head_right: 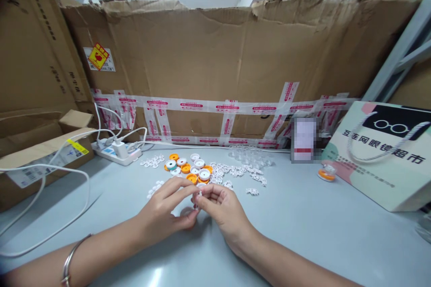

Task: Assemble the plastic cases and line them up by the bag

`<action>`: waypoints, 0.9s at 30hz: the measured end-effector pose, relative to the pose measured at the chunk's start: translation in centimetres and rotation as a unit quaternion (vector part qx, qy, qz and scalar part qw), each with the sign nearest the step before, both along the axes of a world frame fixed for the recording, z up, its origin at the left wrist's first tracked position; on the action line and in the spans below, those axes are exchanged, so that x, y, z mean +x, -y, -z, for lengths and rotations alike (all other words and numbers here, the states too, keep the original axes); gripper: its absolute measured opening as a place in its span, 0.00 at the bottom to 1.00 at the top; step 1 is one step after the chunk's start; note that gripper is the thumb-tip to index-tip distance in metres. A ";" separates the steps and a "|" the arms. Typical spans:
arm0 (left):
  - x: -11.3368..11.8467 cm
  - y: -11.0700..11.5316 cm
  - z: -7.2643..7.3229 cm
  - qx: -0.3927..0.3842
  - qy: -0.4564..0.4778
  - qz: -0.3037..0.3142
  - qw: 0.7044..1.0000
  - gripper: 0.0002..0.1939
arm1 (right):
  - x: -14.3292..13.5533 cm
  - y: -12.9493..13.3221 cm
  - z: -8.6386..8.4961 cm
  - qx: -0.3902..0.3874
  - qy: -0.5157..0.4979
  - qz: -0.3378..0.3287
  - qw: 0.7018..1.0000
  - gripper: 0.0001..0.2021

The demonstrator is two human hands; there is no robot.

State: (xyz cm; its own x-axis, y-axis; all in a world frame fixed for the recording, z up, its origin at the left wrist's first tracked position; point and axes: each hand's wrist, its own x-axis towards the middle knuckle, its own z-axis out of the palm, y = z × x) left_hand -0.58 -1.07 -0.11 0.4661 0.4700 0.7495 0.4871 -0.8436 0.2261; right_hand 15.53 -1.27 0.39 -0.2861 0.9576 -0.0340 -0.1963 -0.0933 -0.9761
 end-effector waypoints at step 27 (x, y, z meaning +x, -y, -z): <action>-2.3 -1.4 -0.2 -0.319 -0.151 0.008 0.936 0.14 | 0.1 -0.7 1.6 0.174 0.200 -0.052 0.963 0.07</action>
State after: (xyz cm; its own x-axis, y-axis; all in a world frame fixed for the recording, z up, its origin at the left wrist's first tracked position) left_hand -2.83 0.37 0.11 0.6214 0.7685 0.1526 0.5988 -0.5914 0.5400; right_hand 15.65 -0.61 -1.26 -0.4126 0.8973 0.1567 0.1950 0.2550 -0.9471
